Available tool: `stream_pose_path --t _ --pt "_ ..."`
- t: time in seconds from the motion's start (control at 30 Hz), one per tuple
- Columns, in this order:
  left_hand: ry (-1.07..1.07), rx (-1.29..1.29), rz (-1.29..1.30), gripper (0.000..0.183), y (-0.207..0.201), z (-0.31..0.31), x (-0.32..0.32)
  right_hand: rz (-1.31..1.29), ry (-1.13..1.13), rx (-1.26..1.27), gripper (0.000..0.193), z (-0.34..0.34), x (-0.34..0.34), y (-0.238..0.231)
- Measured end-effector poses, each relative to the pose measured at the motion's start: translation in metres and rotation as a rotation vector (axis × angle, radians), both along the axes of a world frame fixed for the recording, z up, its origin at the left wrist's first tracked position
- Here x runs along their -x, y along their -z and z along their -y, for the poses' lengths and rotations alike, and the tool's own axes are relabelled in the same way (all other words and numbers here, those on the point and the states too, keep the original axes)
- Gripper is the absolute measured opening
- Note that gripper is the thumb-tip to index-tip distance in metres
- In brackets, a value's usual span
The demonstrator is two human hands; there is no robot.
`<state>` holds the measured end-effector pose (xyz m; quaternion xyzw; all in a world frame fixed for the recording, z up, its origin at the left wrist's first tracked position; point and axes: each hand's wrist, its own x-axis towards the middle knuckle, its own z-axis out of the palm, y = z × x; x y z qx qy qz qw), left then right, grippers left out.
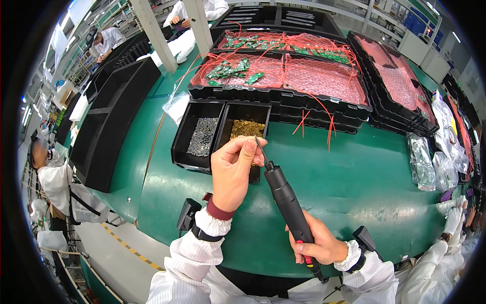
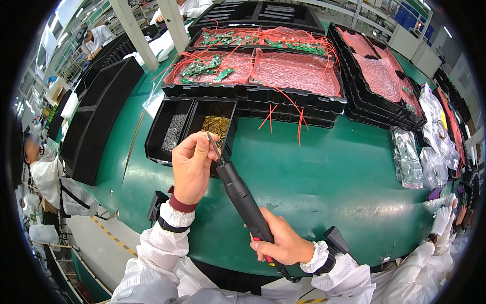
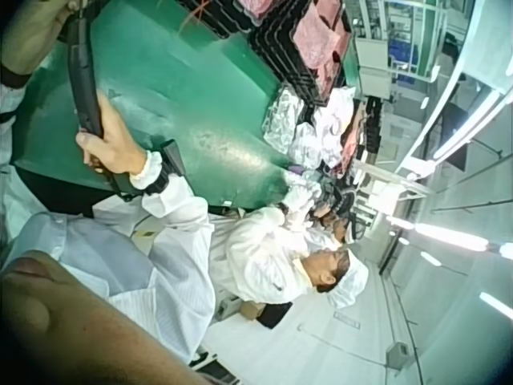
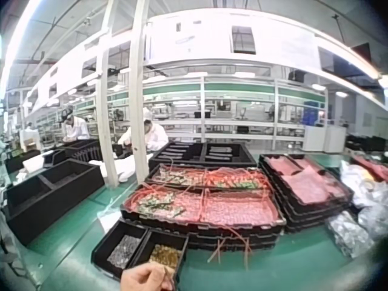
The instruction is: Assembling electronic circuit boards by installing components and using an electric screwdriver.
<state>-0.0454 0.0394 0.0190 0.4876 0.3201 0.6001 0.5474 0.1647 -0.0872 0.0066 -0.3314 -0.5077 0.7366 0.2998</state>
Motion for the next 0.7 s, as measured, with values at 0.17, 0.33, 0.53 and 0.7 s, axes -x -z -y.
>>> stream_pose_path --t 0.17,0.33,0.53,0.7 --pt "-0.025 -0.004 -0.004 0.032 -0.0003 0.0000 0.0009 0.014 0.001 -0.004 0.042 0.0004 0.0004 -0.0012" --pt "-0.050 -0.005 0.017 0.031 -0.0008 -0.0013 0.0013 0.022 -0.011 0.009 0.041 -0.0002 0.0012 -0.0013" --pt "-0.056 -0.001 0.042 0.031 -0.0004 -0.0022 0.0006 0.026 -0.004 -0.004 0.040 -0.0003 0.0014 -0.0016" --pt "-0.057 0.013 0.068 0.031 -0.0012 -0.0012 -0.0005 0.041 -0.011 0.001 0.039 -0.0011 0.0008 -0.0021"
